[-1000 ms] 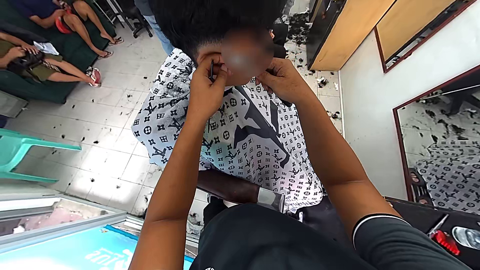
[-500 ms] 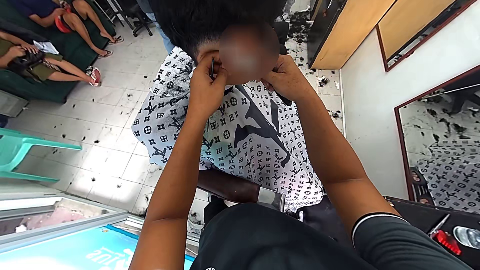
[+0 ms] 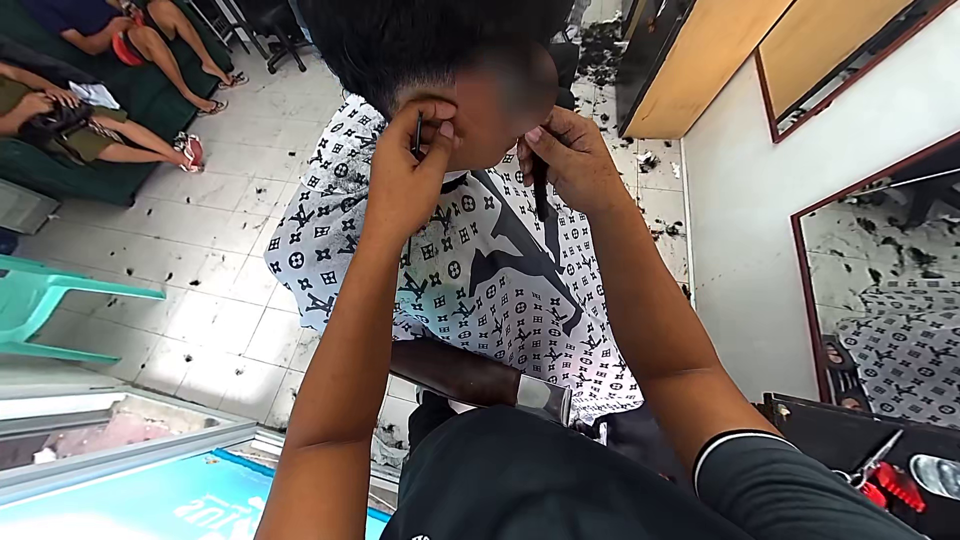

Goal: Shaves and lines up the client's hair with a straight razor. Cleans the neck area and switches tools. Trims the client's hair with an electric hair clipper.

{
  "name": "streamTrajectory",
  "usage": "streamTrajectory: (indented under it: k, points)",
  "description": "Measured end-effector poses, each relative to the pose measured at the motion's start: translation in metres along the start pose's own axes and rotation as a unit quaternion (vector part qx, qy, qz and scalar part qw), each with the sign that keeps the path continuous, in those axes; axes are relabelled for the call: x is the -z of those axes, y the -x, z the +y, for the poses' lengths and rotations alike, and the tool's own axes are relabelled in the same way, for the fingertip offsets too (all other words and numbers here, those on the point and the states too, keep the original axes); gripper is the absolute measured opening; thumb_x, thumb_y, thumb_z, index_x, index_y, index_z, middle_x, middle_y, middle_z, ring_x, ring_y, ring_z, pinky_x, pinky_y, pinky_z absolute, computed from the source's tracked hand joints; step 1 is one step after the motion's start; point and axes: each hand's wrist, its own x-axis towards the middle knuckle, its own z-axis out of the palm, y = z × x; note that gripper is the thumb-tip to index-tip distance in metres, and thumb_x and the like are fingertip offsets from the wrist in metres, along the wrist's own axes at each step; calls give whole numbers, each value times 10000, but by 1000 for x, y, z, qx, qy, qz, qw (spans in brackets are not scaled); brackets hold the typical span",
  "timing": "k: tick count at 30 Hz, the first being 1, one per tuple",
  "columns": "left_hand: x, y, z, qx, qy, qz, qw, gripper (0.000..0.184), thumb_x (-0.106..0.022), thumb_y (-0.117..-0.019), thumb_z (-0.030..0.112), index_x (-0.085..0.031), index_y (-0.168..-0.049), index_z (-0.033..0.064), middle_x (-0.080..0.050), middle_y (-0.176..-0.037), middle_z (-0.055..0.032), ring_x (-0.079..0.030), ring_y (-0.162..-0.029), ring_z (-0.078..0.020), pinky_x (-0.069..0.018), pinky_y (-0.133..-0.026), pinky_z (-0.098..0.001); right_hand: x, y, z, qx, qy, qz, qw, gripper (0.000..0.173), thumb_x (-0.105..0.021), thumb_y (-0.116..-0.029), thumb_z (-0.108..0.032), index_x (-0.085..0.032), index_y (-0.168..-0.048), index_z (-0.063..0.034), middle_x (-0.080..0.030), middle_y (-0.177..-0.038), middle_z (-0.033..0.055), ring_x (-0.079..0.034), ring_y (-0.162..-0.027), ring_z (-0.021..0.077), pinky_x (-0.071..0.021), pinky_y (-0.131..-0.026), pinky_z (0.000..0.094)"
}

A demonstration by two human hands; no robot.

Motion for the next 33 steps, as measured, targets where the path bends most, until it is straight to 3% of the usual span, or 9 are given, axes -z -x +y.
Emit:
streamTrajectory:
  k: [6, 33]
  points:
    - [4, -4, 2, -9, -17, -7, 1000, 230, -531, -1041, 135, -613, -1232, 35, -693, -985, -1, -654, -848, -32, -537, -767, -209, -20, 3, 6, -40, 47, 23, 998, 171, -534, -1061, -158, -663, -1053, -46, -646, -802, -45, -569, -608, 29, -490, -539, 199]
    - [5, -6, 0, 3, -44, -3, 999, 229, -507, -1049, 129, -624, -1230, 53, -695, -972, 11, -641, -816, -15, -520, -727, -193, -28, -4, 23, -36, -27, 43, 998, 174, -520, -1064, -149, -659, -1043, -45, -635, -773, -38, -547, -567, 36, -475, -506, 199]
